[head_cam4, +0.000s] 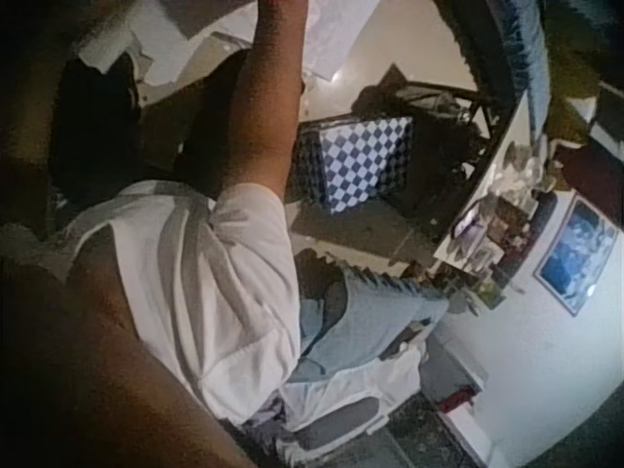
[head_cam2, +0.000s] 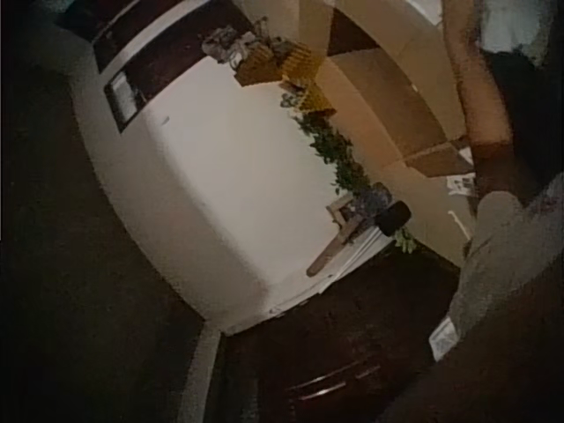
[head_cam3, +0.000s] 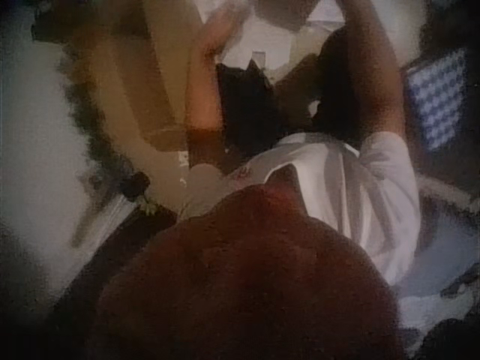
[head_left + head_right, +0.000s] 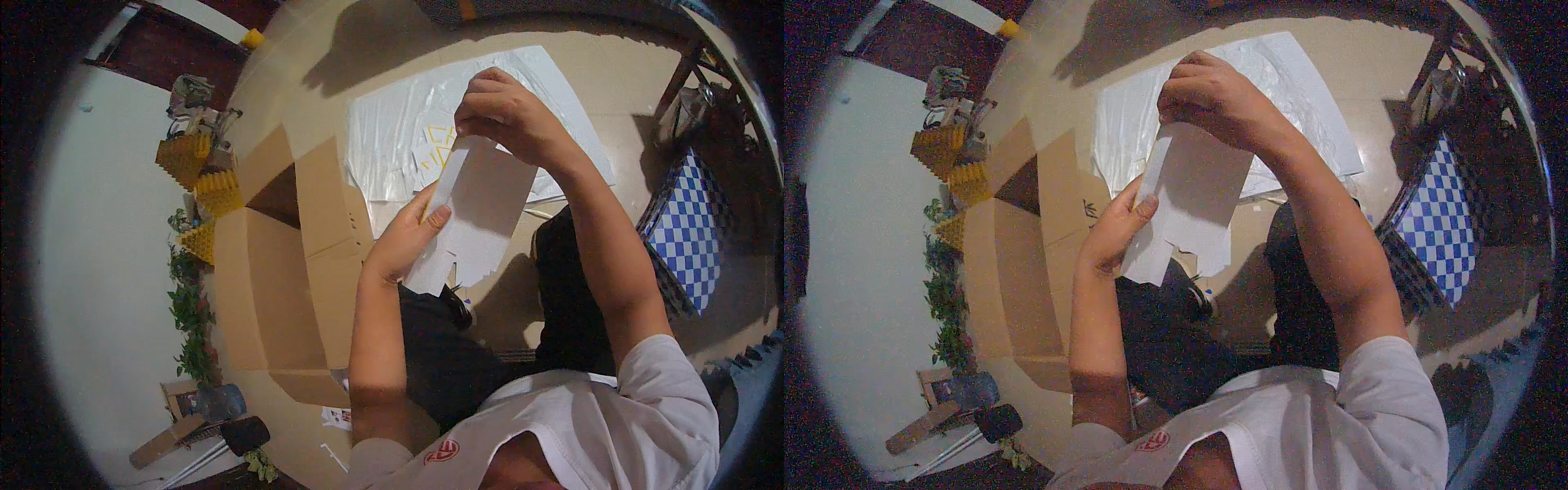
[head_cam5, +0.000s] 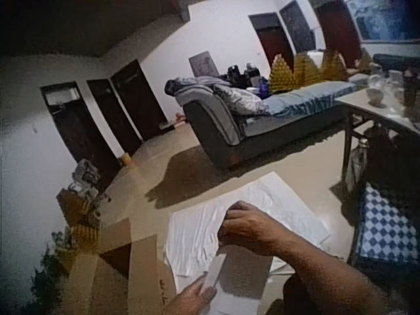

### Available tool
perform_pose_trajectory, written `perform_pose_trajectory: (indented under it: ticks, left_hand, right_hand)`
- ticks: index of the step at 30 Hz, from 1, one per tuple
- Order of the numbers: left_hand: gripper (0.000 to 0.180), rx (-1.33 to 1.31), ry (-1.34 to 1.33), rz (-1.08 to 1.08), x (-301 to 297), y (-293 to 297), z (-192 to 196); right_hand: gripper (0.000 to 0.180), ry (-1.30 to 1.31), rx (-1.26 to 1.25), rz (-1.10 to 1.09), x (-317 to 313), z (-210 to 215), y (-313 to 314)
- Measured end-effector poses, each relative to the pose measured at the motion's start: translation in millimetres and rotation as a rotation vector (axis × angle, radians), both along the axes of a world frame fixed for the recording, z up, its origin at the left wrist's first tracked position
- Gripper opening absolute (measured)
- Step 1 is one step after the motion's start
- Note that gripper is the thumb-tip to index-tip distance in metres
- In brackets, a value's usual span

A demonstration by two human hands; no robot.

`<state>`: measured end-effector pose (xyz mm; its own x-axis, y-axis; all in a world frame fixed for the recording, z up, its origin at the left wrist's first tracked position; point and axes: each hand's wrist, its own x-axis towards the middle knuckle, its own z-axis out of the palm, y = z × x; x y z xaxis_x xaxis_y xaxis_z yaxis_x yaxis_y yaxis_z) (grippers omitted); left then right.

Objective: The person folds flat paper sheets into small rectangular boxes and secures the edges with adhesive tape. They repeatedly pick up sheets, fold them, apply tape, and place the finished boxes into a nearby cardboard box.

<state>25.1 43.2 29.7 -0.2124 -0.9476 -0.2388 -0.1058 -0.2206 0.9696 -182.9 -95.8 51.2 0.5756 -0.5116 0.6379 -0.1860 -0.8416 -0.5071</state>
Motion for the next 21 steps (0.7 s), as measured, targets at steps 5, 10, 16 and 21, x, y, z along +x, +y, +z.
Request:
perform_pose_trajectory:
  ticks: [5,10,16,21]
  left_hand:
    - [0.077,-0.054,0.042,0.002,1.0,-4.1,-1.2]
    - [0.09,-0.565,-1.013,0.326,-11.4,-10.2,-5.5]
    - [0.083,-0.832,-1.173,0.379,-16.8,-11.3,2.1]
    - [0.073,-0.81,-0.555,0.388,5.0,-21.2,-16.8]
  right_hand:
    - [0.018,-0.097,-0.181,-0.038,9.9,1.5,7.8]
    - [0.058,-0.567,0.657,-0.138,18.4,-12.1,10.2]
    - [0.052,-0.669,1.259,0.093,19.9,-16.1,17.1]
    - [0.05,-0.66,1.172,0.175,22.2,-7.1,21.1]
